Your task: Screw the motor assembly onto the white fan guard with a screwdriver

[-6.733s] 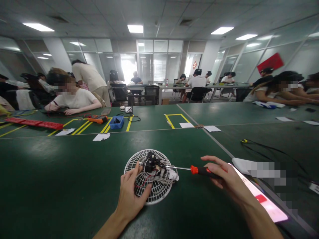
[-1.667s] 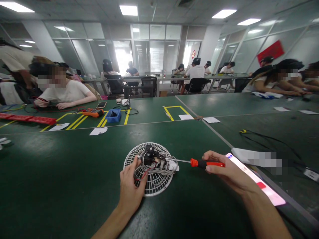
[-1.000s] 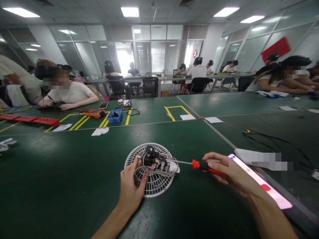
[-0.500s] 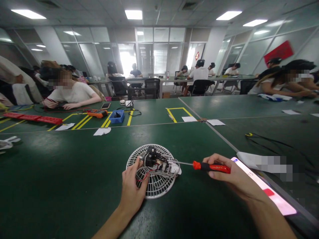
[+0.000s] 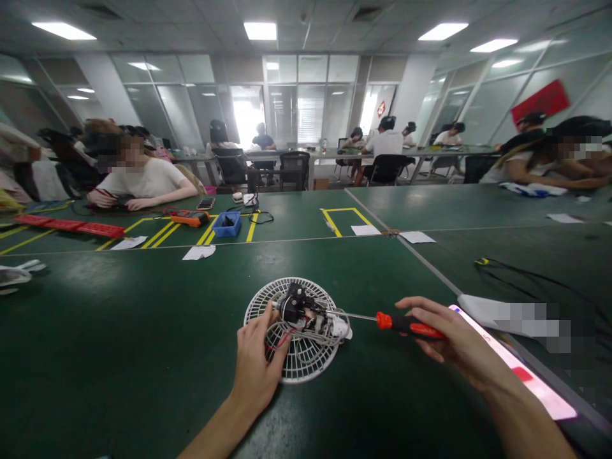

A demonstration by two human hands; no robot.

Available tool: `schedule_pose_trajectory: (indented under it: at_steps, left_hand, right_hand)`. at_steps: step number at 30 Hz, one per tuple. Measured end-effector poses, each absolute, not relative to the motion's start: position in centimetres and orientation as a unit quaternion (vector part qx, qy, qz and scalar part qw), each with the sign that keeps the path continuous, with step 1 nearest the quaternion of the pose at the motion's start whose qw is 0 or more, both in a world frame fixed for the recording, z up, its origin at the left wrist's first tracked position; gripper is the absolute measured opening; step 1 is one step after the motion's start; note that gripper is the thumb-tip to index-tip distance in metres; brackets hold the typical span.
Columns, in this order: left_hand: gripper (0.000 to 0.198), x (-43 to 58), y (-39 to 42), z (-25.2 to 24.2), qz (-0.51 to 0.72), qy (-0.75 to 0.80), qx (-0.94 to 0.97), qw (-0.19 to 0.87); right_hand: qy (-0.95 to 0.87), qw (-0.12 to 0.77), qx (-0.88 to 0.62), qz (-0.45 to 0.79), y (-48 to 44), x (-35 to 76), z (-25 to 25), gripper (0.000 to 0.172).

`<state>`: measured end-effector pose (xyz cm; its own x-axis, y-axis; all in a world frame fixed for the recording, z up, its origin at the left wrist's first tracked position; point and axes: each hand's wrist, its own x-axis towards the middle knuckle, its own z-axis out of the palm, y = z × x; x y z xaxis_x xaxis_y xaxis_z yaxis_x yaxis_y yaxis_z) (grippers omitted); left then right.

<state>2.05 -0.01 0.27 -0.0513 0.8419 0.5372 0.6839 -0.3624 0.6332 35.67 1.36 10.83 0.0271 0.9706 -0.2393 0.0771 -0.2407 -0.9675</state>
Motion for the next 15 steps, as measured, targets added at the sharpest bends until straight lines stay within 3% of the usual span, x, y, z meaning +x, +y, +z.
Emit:
schedule_pose_trajectory:
  at_steps: [15]
  left_hand:
    - [0.062,2.1,-0.1,0.2,0.463,0.565,0.677,0.092]
  right_hand:
    - [-0.535,0.428,-0.524,0.506,1.1,37.4,10.6,0.048]
